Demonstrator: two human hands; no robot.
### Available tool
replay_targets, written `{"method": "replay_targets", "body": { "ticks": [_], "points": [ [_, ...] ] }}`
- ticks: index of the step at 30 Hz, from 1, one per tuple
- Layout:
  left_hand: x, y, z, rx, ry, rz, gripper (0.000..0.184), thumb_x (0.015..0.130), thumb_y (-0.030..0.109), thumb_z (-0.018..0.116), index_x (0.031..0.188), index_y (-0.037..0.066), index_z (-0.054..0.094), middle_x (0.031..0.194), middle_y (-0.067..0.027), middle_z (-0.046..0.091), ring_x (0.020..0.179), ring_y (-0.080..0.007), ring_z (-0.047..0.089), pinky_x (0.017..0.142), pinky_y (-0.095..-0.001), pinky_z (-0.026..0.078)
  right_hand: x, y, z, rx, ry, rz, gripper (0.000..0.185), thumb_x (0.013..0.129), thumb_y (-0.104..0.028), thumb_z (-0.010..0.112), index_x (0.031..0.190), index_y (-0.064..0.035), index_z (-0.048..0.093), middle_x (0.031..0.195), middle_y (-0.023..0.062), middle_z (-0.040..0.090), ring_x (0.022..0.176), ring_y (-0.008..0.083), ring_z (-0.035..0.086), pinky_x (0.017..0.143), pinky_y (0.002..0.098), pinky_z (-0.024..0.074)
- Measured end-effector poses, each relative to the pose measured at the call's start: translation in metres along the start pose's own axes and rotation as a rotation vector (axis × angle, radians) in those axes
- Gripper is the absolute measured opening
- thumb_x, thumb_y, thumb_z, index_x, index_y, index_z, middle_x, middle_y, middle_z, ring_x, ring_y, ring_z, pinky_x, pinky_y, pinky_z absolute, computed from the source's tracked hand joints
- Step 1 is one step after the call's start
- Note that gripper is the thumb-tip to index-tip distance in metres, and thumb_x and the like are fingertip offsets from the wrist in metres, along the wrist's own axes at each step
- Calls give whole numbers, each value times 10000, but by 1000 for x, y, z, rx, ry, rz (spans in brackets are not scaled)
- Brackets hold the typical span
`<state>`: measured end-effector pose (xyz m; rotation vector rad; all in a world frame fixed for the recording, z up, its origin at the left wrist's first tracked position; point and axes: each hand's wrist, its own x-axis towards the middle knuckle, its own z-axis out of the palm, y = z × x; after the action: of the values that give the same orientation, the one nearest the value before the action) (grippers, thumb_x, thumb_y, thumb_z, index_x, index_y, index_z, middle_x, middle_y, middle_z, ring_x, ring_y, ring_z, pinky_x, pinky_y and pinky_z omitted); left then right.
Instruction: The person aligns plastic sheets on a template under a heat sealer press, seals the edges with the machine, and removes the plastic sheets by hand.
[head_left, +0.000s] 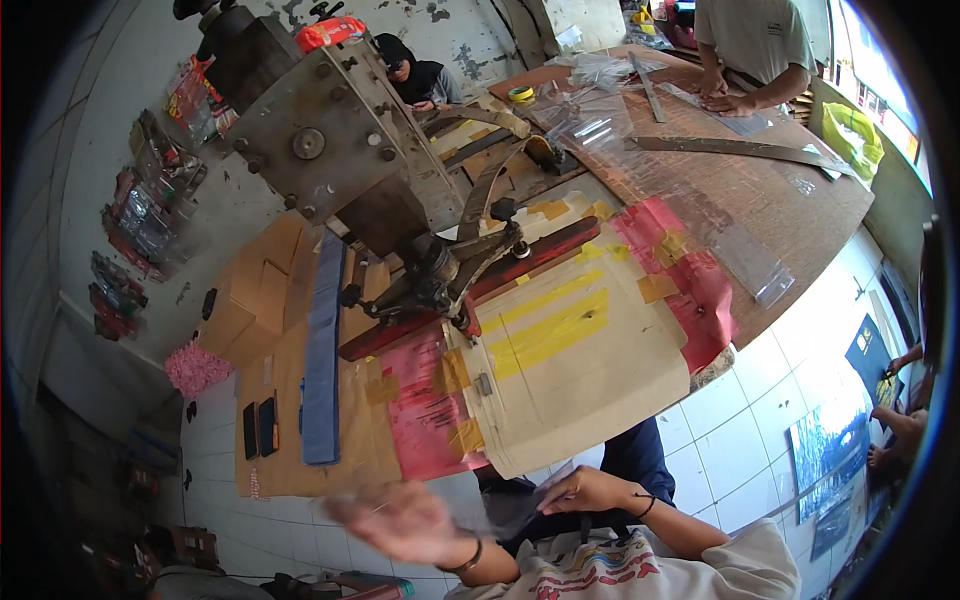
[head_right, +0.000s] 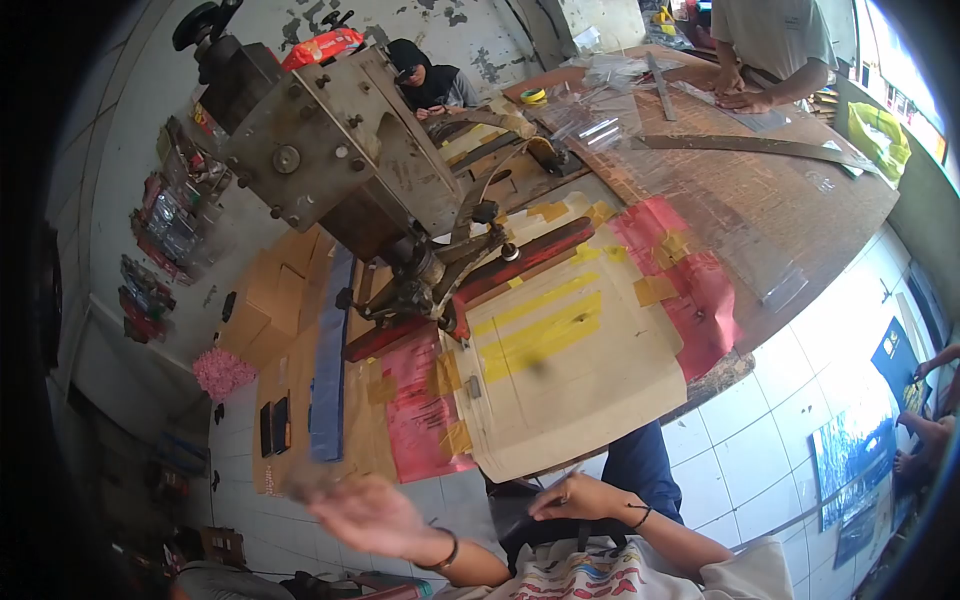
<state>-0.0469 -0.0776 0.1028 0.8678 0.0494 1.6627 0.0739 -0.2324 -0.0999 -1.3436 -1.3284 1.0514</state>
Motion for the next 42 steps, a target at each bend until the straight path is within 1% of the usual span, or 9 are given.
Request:
{"method": "replay_targets", "body": {
  "ticks": [6, 14, 18, 21, 24, 27, 32, 37, 42],
  "points": [
    [62, 58, -21, -493, -443, 11, 251, 1140, 256, 394, 1156, 46, 531, 929, -25, 574, 644, -83, 515, 549, -246, 429, -41, 102, 36, -438, -126, 170, 288, 994, -382, 631, 1144, -199, 796, 1073, 59, 787, 956, 296, 748, 856, 395, 589],
    [116, 74, -80, -36, -402, 297, 154, 1108, 257, 482, 1128, 111, 526, 957, -6, 575, 687, -124, 503, 574, -234, 416, -168, 9, -87, 361, 1006, -41, 112, 1001, -104, 630, 942, -18, 669, 770, 35, 638, 539, 130, 617, 486, 270, 502],
    [55, 14, -39, 110, 105, 66, 183, 1032, 245, 594, 1115, 95, 531, 971, -63, 611, 722, -175, 590, 541, -251, 488, -210, -97, -132, 20, 1362, -55, 239, 944, -123, 591, 1082, 72, 565, 579, 7, 513, 378, 67, 452, 345, 225, 356],
    [11, -22, -34, 142, -451, -255, 199, 987, 151, 641, 1134, 74, 533, 1014, -183, 707, 711, -258, 698, 541, -347, 575, -198, -142, -149, -140, 1344, -181, 270, 893, -68, 539, 1108, 96, 554, 538, 15, 512, 373, 81, 467, 373, 225, 370],
    [-33, -35, 18, 166, -697, -633, 165, 971, -3, 645, 1109, 26, 559, 1054, -252, 753, 779, -294, 766, 654, -380, 626, -147, -160, -142, -44, 1005, -264, 86, 884, -45, 698, 898, 38, 677, 837, 134, 673, 572, 164, 646, 430, 261, 480],
    [-68, -52, 49, 306, -998, -636, 107, 1023, 5, 607, 1115, -18, 654, 1052, -187, 782, 868, -224, 779, 743, -313, 618, -82, -164, -125, 2, 705, -330, 196, 974, -49, 665, 1150, 33, 689, 1137, 141, 706, 1043, 237, 685, 800, 316, 585],
    [-78, -77, 51, 204, -774, -510, 167, 1050, 123, 594, 1090, -38, 608, 831, -160, 739, 699, -251, 731, 637, -328, 610, -57, -119, -98, 118, 928, -140, 223, 1040, -66, 573, 1222, 23, 666, 963, 97, 739, 834, 122, 716, 690, 271, 570],
    [27, -50, 38, 148, 184, -138, 406, 1057, 368, 632, 1311, 66, 536, 973, -27, 580, 650, -62, 493, 570, -227, 448, -138, -121, -142, -9, 1298, 43, 155, 1026, -90, 603, 1088, -16, 724, 798, -9, 661, 629, 58, 581, 538, 220, 419],
    [87, -41, 18, 318, 253, 106, 455, 1070, 395, 608, 1357, 50, 534, 1106, -38, 538, 760, -40, 451, 693, -195, 397, -254, -142, -170, -424, 1160, 444, 76, 823, -38, 716, 871, 12, 747, 642, 45, 639, 548, 89, 586, 508, 228, 429]
  ]
}}
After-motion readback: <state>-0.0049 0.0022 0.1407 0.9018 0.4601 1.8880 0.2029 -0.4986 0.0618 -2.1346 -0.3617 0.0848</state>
